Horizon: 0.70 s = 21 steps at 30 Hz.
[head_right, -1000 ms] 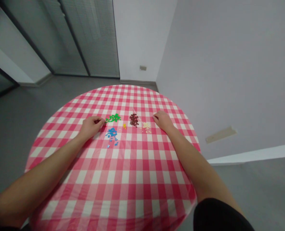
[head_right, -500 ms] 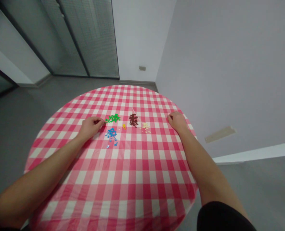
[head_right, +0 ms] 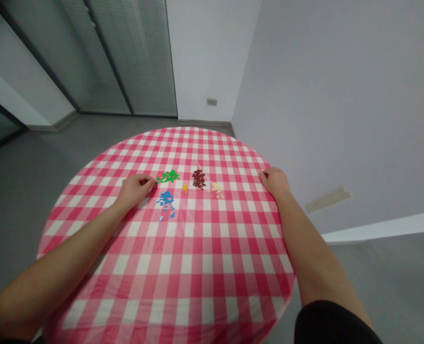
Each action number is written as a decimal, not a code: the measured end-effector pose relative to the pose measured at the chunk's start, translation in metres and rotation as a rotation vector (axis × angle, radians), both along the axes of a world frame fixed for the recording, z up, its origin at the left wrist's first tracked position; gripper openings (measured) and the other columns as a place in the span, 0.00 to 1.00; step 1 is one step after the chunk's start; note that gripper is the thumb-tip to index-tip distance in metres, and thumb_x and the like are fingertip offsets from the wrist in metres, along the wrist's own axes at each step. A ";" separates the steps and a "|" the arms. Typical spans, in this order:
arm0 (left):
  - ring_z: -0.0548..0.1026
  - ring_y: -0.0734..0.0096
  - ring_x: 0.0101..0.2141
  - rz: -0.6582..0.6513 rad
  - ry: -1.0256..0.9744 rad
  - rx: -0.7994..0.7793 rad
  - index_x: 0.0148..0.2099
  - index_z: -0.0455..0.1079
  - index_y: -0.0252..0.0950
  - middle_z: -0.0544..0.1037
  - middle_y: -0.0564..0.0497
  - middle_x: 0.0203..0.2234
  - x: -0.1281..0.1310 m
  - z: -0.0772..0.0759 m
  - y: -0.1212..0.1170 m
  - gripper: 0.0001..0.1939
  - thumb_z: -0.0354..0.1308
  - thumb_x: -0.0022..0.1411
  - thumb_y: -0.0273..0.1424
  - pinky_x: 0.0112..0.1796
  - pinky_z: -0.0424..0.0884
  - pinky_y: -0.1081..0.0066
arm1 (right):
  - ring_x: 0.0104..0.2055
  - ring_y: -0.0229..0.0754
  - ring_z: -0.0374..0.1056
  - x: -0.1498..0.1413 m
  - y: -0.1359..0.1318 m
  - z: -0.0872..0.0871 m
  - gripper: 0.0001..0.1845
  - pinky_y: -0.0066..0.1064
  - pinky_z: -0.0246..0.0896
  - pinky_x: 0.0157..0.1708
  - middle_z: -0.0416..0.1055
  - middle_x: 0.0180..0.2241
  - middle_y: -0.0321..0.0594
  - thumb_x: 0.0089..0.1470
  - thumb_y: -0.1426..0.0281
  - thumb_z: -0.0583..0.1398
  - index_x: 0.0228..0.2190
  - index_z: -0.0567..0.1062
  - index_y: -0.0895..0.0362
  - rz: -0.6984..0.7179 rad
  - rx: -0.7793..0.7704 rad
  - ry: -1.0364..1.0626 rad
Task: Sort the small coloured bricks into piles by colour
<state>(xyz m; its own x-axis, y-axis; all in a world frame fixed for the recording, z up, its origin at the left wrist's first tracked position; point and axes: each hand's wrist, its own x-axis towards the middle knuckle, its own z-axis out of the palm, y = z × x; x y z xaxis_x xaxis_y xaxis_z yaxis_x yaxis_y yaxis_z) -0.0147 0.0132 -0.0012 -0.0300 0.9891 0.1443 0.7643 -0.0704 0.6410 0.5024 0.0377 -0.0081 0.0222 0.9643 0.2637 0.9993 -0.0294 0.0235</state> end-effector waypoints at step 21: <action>0.78 0.60 0.37 -0.001 0.002 0.017 0.37 0.81 0.37 0.83 0.48 0.32 0.000 -0.002 0.000 0.19 0.54 0.60 0.43 0.35 0.66 0.67 | 0.60 0.62 0.67 -0.140 -0.052 0.003 0.33 0.54 0.64 0.58 0.71 0.59 0.54 0.59 0.50 0.62 0.58 0.74 0.58 0.523 -0.097 0.351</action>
<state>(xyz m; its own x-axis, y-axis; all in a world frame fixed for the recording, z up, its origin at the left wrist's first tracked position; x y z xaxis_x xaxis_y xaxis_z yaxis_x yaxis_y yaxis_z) -0.0152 0.0131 -0.0033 -0.0286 0.9866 0.1607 0.7655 -0.0818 0.6383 0.3624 -0.0143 -0.0051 -0.3889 0.8901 0.2375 0.8295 0.4505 -0.3301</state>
